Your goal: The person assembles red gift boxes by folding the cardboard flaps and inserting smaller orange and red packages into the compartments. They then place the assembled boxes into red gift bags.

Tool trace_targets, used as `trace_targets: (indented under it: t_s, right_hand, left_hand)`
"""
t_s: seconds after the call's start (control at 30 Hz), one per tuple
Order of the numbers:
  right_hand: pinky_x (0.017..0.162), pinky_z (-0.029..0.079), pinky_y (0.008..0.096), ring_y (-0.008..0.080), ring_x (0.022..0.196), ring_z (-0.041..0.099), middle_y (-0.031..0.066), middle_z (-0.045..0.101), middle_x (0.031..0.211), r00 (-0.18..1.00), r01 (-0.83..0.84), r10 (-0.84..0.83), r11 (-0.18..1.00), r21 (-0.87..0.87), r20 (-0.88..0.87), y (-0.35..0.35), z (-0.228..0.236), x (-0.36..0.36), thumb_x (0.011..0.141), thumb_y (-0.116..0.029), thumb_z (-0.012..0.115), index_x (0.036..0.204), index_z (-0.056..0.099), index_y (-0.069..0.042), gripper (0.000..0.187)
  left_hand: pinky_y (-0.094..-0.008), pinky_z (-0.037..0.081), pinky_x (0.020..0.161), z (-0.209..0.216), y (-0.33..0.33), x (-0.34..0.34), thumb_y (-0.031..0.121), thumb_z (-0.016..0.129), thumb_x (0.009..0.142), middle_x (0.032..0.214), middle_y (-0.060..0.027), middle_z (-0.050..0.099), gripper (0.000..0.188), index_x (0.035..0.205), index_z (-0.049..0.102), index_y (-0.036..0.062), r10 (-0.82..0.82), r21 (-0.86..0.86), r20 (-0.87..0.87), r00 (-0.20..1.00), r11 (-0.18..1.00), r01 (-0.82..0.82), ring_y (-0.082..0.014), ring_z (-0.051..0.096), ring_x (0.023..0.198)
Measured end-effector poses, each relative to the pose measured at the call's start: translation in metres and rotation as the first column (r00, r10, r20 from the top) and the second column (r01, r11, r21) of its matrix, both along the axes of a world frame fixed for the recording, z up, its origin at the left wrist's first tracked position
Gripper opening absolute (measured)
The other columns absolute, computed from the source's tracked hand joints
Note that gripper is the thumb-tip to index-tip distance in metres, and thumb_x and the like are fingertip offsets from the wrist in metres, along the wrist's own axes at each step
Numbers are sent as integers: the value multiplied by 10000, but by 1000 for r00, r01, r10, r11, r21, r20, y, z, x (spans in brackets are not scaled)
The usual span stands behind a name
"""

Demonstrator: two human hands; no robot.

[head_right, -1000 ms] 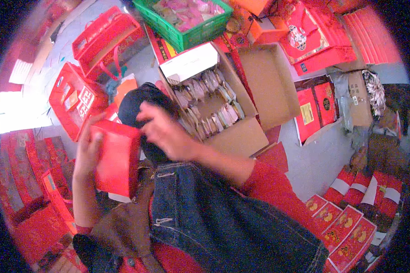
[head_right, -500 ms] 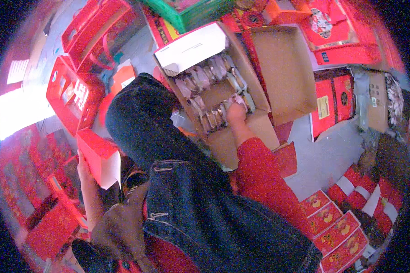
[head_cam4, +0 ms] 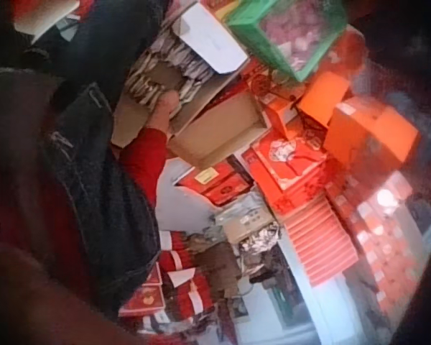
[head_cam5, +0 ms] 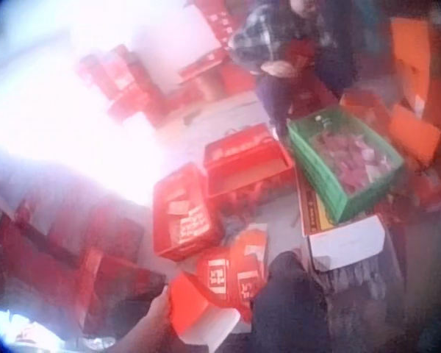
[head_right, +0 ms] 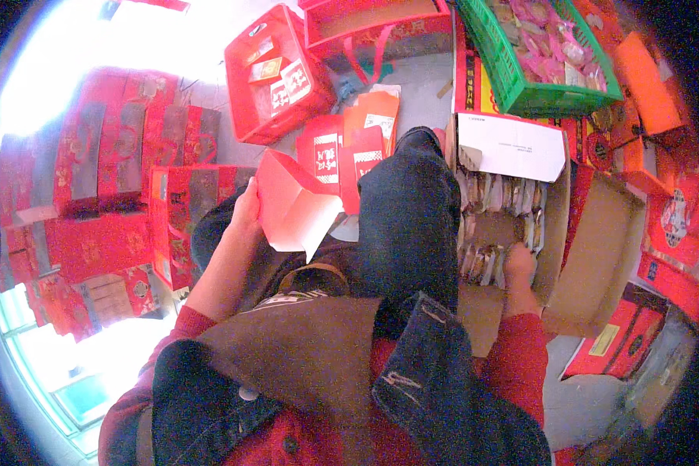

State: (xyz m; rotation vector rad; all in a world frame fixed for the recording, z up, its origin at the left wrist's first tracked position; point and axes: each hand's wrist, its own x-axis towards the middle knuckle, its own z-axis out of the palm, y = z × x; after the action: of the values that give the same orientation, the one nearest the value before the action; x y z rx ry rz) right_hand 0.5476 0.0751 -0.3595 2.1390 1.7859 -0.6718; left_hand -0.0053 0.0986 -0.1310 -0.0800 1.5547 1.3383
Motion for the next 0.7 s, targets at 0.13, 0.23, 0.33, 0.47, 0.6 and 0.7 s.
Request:
trace_targets:
  t_s: [0.13,0.23,0.33,0.47,0.6,0.7]
  right_hand:
    - [729,508,459,378,823,629,214,634,826,992,36,-44,997,75,114,-5,40,-6,810,-123,533,853,618,-10,148]
    - [726,508,453,376,769,615,208,626,823,982,176,-152,951,256,-108,-12,86,-2,792,-146,590,802,580,-1,146]
    - [623,528,352,246,730,632,131,642,819,608,615,-267,754,232,-748,-9,143,0,861,-84,560,783,536,-18,105]
    - [681,565,299,157,768,619,82,612,848,11,771,34,637,30,-999,5,304,-88,885,-41,561,801,525,-10,97]
    - [715,571,319,183,823,625,122,610,927,-122,667,172,744,47,-978,15,353,-182,875,-3,560,776,504,-10,113]
    - [745,555,294,170,830,624,157,605,991,-111,622,258,771,136,-960,13,357,-236,874,24,556,783,499,12,108]
  left_hand:
    - [-464,407,987,10,0,3,350,290,1002,1258,-145,524,458,1267,447,11,43,30,34,999,999,-44,-295,524,1130]
    - [-476,409,988,16,-2,15,343,316,995,1248,-146,531,435,1256,459,25,74,74,42,996,994,-77,-296,530,1126]
    - [-474,418,980,38,4,32,311,373,983,1251,-137,523,394,1249,461,34,152,74,91,984,985,-158,-284,514,1149]
    - [-518,392,992,39,-1,33,307,394,975,1268,-142,505,401,1272,447,43,108,187,208,972,971,-148,-321,489,1164]
    - [-545,348,1020,55,-5,45,319,391,975,1317,-150,458,431,1321,406,62,93,296,232,968,942,-161,-338,447,1202]
    - [-539,363,1009,69,-14,47,309,377,981,1309,-138,465,404,1309,416,76,111,446,291,950,863,-237,-332,452,1199]
